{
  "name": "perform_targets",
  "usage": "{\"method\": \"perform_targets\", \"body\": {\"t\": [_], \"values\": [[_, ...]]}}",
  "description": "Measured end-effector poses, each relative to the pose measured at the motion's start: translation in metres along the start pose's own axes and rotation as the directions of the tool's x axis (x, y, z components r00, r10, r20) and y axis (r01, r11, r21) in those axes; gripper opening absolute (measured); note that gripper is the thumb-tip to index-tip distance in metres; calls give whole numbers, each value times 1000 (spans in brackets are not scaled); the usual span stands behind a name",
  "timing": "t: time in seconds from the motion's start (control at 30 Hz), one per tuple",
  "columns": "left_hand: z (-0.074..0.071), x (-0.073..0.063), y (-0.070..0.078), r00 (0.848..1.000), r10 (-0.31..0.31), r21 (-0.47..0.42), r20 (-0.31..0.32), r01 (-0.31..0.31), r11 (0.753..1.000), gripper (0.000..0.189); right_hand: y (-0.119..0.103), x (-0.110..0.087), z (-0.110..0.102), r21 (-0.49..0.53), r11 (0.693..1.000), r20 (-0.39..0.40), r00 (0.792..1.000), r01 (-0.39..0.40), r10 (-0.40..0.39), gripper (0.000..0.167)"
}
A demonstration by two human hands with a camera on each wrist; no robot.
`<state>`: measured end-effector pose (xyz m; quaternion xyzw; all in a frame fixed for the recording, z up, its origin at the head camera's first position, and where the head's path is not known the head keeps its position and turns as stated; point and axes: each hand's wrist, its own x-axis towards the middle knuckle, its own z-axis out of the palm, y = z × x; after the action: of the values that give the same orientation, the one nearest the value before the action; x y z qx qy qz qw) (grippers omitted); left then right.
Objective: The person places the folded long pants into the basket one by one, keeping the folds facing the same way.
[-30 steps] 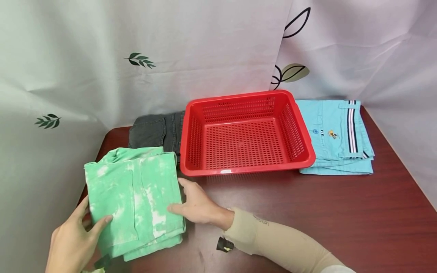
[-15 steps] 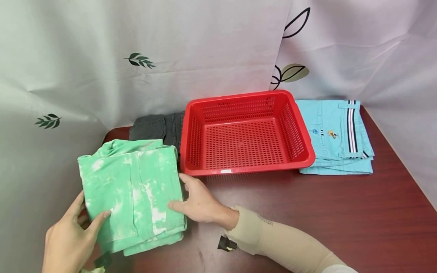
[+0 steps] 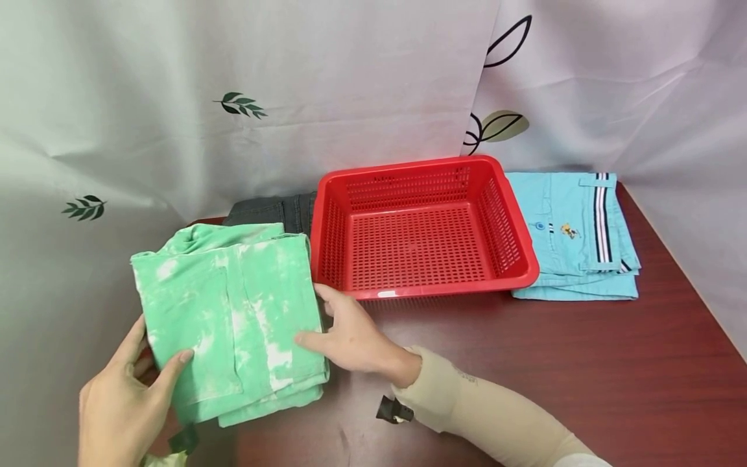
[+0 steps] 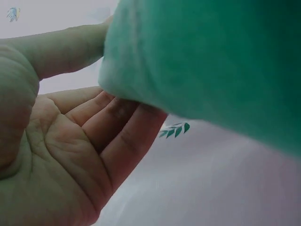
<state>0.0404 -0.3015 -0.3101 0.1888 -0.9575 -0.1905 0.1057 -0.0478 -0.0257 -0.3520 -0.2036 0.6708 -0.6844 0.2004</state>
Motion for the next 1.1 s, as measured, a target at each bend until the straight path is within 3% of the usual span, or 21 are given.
{"method": "perform_targets", "body": {"t": [0.4, 0.7, 0.97, 1.1], "values": [[0, 1, 19, 999, -18, -48, -48, 15, 999, 81, -12, -2, -12, 137, 989, 10, 998, -59, 58, 66], [2, -1, 29, 995, -6, -104, -97, -4, 995, 79, -16, -2, -20, 154, 988, 4, 1000, -31, 30, 64], [10, 1, 39, 983, 40, -184, -178, -73, 980, 77, -21, -2, -30, 165, 986, -14, 1000, 4, -2, 65], [15, 2, 44, 971, 71, -245, -227, -128, 961, 75, -23, -1, -34, 166, 986, -21, 1000, 9, -6, 66]]}}
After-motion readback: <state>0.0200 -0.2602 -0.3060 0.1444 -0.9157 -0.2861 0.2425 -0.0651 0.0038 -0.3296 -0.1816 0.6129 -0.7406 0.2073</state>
